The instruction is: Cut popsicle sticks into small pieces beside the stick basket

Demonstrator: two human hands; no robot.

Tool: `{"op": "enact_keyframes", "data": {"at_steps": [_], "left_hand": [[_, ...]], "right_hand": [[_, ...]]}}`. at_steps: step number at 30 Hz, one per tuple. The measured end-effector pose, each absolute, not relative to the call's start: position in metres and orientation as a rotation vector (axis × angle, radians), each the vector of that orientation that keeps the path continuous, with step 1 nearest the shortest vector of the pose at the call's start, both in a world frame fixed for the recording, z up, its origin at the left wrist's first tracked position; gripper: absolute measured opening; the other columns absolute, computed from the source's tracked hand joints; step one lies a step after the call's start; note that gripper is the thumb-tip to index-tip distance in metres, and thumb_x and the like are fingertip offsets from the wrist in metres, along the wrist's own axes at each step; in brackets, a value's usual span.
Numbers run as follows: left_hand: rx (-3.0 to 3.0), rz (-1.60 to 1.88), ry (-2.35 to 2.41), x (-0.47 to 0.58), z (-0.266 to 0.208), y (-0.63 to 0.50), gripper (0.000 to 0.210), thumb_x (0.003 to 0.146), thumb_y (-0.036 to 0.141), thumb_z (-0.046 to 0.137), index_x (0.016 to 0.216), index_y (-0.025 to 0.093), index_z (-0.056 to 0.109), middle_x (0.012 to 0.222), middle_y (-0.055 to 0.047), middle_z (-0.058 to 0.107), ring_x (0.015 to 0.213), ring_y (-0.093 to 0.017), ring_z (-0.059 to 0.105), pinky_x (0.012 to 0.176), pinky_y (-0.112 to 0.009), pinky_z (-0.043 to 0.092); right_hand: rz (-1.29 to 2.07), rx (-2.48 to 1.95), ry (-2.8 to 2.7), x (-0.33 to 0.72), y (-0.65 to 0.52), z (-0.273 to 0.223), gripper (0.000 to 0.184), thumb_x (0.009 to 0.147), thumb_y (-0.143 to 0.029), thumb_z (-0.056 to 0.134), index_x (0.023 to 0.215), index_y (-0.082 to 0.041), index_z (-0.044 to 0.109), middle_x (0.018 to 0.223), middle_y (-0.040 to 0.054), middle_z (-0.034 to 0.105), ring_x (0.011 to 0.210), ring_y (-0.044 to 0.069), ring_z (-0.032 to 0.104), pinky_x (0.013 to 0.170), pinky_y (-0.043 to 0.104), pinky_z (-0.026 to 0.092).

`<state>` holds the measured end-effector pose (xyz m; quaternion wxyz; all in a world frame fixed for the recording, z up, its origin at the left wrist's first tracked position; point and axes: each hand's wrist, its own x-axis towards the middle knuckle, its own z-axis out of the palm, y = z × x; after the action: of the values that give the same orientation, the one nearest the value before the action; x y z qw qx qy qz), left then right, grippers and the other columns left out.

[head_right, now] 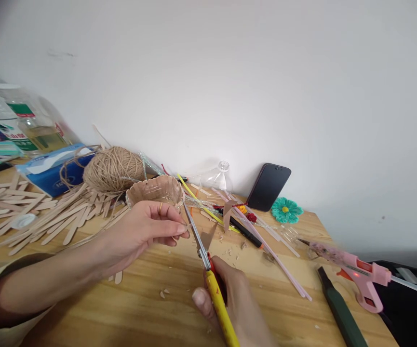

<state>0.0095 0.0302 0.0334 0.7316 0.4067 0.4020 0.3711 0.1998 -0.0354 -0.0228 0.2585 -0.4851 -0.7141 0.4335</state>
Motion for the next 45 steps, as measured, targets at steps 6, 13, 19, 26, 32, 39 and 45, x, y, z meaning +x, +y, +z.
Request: {"op": "enact_keyframes", "data": {"at_steps": [6, 13, 19, 26, 32, 39, 45], "left_hand": [[0.892, 0.836, 0.927, 0.009, 0.037, 0.033, 0.008, 0.062, 0.011, 0.069, 0.058, 0.012, 0.062, 0.057, 0.001, 0.065, 0.056, -0.006, 0.057, 0.056, -0.018, 0.046], [0.891, 0.848, 0.918, 0.007, 0.039, 0.033, 0.009, 0.062, 0.012, 0.068, 0.058, 0.013, 0.060, 0.059, 0.002, 0.065, 0.058, -0.007, 0.057, 0.056, -0.019, 0.046], [0.905, 0.822, 0.921, 0.008, 0.038, 0.033, 0.009, 0.061, 0.011, 0.067, 0.057, 0.013, 0.060, 0.059, 0.002, 0.064, 0.059, -0.007, 0.056, 0.057, -0.019, 0.046], [0.940, 0.784, 0.940, 0.008, 0.038, 0.031, 0.008, 0.060, 0.016, 0.068, 0.058, 0.014, 0.060, 0.062, 0.001, 0.063, 0.061, -0.009, 0.055, 0.057, -0.020, 0.046], [1.357, 0.492, 1.028, 0.011, 0.029, 0.027, 0.006, 0.063, 0.022, 0.062, 0.061, 0.017, 0.060, 0.058, 0.004, 0.057, 0.058, -0.011, 0.050, 0.056, -0.022, 0.039], [1.570, 0.314, 1.025, 0.020, 0.020, 0.022, 0.009, 0.065, 0.018, 0.056, 0.066, 0.018, 0.064, 0.064, 0.003, 0.063, 0.063, -0.014, 0.055, 0.060, -0.023, 0.039], [1.568, 0.272, 1.005, 0.020, 0.022, 0.021, 0.008, 0.068, 0.021, 0.057, 0.067, 0.017, 0.064, 0.067, 0.003, 0.064, 0.065, -0.014, 0.056, 0.060, -0.023, 0.038]], "right_hand": [[1.179, -1.328, -1.896, 0.198, -0.036, -0.022, 0.053, 0.077, -0.074, 0.032, 0.067, -0.021, 0.033, 0.062, -0.0042, 0.028, 0.053, 0.012, 0.021, 0.044, 0.025, 0.016], [1.288, -1.236, -1.820, 0.205, -0.033, -0.040, 0.055, 0.073, -0.076, 0.035, 0.069, -0.021, 0.041, 0.060, -0.0024, 0.037, 0.051, 0.012, 0.029, 0.044, 0.025, 0.021], [1.345, -1.205, -1.759, 0.208, -0.032, -0.050, 0.054, 0.073, -0.075, 0.039, 0.068, -0.021, 0.045, 0.057, -0.0014, 0.039, 0.050, 0.013, 0.032, 0.042, 0.026, 0.022], [1.330, -1.293, -1.718, 0.199, -0.033, -0.036, 0.051, 0.073, -0.072, 0.045, 0.064, -0.021, 0.042, 0.055, -0.0034, 0.036, 0.049, 0.012, 0.030, 0.042, 0.025, 0.022], [1.327, -1.300, -1.372, 0.180, -0.037, -0.013, 0.021, 0.081, -0.039, 0.050, 0.072, -0.020, 0.044, 0.057, -0.0032, 0.044, 0.053, 0.013, 0.041, 0.052, 0.026, 0.035], [1.284, -1.236, -1.258, 0.177, -0.033, -0.020, 0.007, 0.068, -0.018, 0.055, 0.067, -0.019, 0.048, 0.064, -0.0036, 0.046, 0.058, 0.012, 0.043, 0.056, 0.025, 0.034], [1.274, -1.296, -1.254, 0.175, -0.035, -0.019, 0.010, 0.064, -0.010, 0.055, 0.069, -0.018, 0.050, 0.067, -0.0044, 0.047, 0.060, 0.011, 0.042, 0.056, 0.023, 0.032]]}}
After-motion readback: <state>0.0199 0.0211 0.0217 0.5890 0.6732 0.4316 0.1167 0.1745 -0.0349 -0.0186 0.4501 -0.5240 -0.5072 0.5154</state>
